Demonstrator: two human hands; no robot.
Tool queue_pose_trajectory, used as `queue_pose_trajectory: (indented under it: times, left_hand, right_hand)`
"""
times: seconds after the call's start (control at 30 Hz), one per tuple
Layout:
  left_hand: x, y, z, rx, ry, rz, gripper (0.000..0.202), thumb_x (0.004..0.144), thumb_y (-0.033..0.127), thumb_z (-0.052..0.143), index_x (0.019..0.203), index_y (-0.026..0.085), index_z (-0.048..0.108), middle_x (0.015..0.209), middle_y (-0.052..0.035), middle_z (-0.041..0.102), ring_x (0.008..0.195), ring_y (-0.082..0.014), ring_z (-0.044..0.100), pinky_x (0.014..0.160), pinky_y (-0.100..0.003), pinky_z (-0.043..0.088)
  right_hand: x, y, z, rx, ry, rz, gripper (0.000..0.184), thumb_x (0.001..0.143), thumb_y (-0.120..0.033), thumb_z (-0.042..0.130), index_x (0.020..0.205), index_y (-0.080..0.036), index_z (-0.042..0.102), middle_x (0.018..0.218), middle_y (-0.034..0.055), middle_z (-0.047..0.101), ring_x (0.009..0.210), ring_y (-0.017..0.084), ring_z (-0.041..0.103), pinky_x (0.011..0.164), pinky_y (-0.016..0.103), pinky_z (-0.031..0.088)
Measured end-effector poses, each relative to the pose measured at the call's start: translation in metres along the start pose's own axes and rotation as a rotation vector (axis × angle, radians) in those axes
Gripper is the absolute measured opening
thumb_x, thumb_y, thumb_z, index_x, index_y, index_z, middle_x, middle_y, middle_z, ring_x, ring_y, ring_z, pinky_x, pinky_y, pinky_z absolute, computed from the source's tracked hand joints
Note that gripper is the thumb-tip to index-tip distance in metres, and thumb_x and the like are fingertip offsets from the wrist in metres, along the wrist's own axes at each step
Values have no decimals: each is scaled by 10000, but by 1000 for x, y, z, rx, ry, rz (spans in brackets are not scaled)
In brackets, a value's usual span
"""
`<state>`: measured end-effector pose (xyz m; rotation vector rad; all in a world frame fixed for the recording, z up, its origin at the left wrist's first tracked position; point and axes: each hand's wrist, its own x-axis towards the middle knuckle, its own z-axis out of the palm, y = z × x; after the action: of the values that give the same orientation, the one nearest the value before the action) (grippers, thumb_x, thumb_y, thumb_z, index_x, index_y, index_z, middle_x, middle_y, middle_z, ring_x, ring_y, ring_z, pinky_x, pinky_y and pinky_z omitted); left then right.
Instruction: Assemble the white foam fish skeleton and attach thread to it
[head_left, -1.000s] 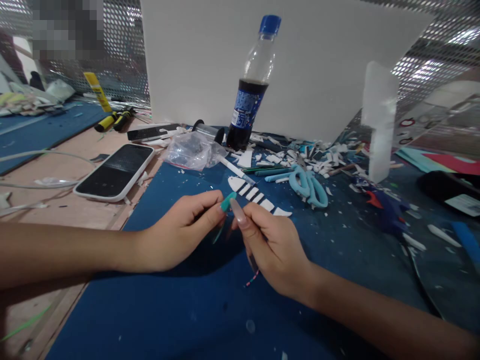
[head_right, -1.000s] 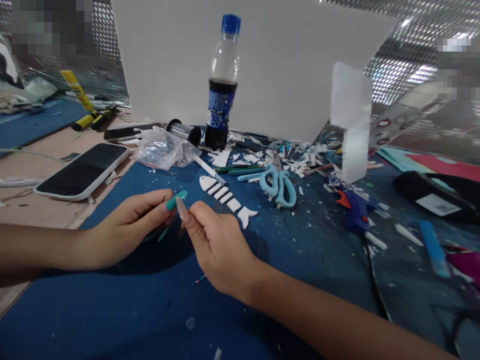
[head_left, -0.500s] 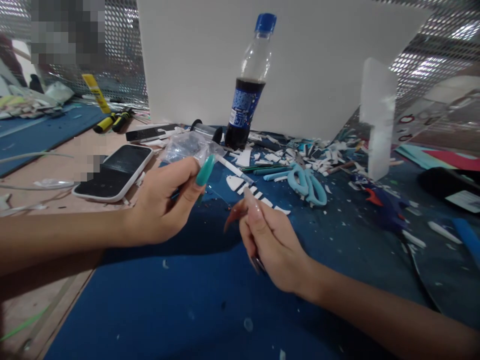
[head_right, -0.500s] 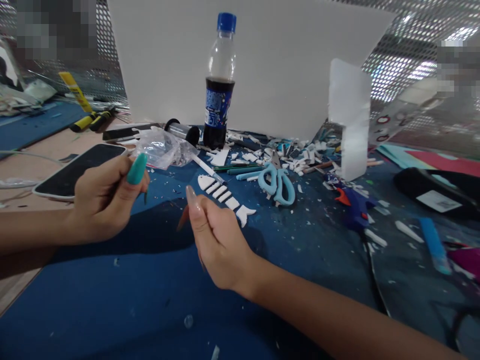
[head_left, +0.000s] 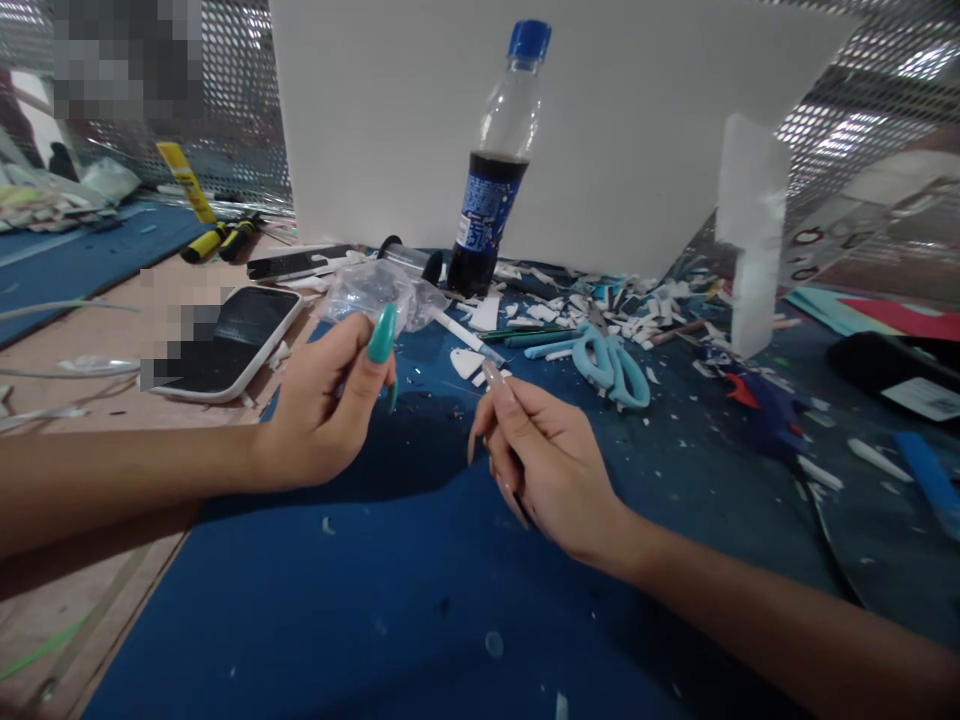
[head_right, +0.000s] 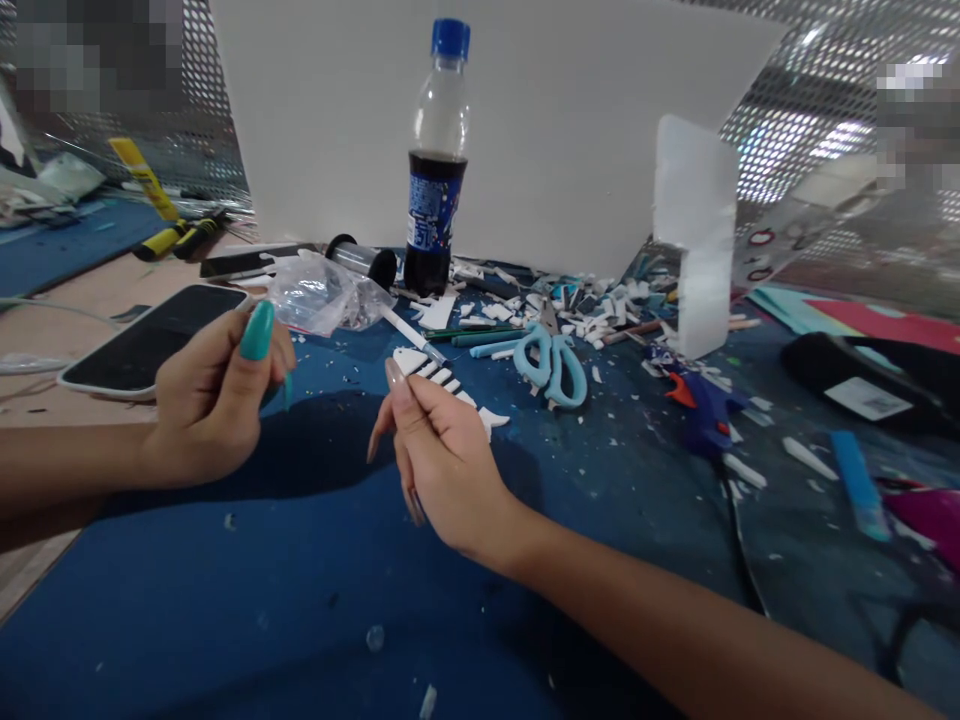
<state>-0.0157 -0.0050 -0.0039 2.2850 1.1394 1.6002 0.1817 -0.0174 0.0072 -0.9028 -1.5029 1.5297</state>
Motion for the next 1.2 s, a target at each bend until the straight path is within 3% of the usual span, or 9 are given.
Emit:
queue_pose_trajectory:
  times: [0.2,0.3,0.43,0.57,0.67,0.77,0.87,1.03,1.2]
  left_hand:
    - [5,7,-3,23,-187,138,207,873,134,416,673,184,414,557,39,432,472,-73,408,462,-209,348]
    - [7,12,-3,91,-273,208,205,838,88,419,662,188,389,559,43,430,465,-69,379,446,-192,327]
    - [7,13,-2,107,-336,261,191,822,83,420,679,200,371,573,34,443,497,-86,407,461,-195,342]
    - [7,14,-2,81,-367,320,192,812,79,402,681,209,350,580,20,449,512,-101,411,467,-205,357]
    - [7,16,-2,88,-368,327,191,817,73,392,685,206,354,579,21,447,509,-98,403,464,-199,346]
    - [7,15,-3,103,-384,295,199,831,73,388,682,202,363,575,32,431,496,-90,385,462,-194,326]
    - [9,8,-4,132,-383,173,187,865,112,378,698,192,401,584,37,446,491,-84,398,482,-197,336]
    - [23,-15,-2,272,-234,-78,228,906,227,359,684,198,406,544,41,417,475,-102,398,488,-235,305]
    - [31,-27,7,436,-457,-59,117,868,206,428,755,184,448,616,18,474,562,-122,446,544,-237,311]
  right_hand:
    - [1,-1,-3,7,-84,4,368,896,-510,432,772,-175,521,494,-60,505,333,38,448,320,126,398]
    - [0,0,-4,-27,-143,2,402,877,-555,424,799,-171,513,508,-56,509,351,43,460,318,131,385]
    - [-1,-1,-2,-43,-223,30,334,893,-493,444,799,-176,494,427,-101,412,300,24,359,309,119,353]
    - [-2,-1,-1,-75,-264,11,218,842,-376,583,806,-172,513,555,-69,489,382,35,478,377,145,419]
    - [-1,0,-1,-120,-228,-74,203,854,-301,580,718,-163,523,590,-49,503,424,41,508,418,160,435]
    - [0,1,-1,-106,-198,-105,233,890,-292,527,692,-169,508,540,-59,482,403,45,486,405,165,427]
    - [0,1,-2,-109,-145,-98,249,915,-325,480,719,-174,506,492,-77,451,357,37,440,371,159,388]
    - [3,1,-3,-84,-12,-28,281,928,-338,462,697,-183,503,426,-99,362,309,28,301,322,154,294]
    - [7,0,-2,-55,23,74,308,927,-356,454,672,-188,488,403,-101,335,293,35,278,303,162,265]
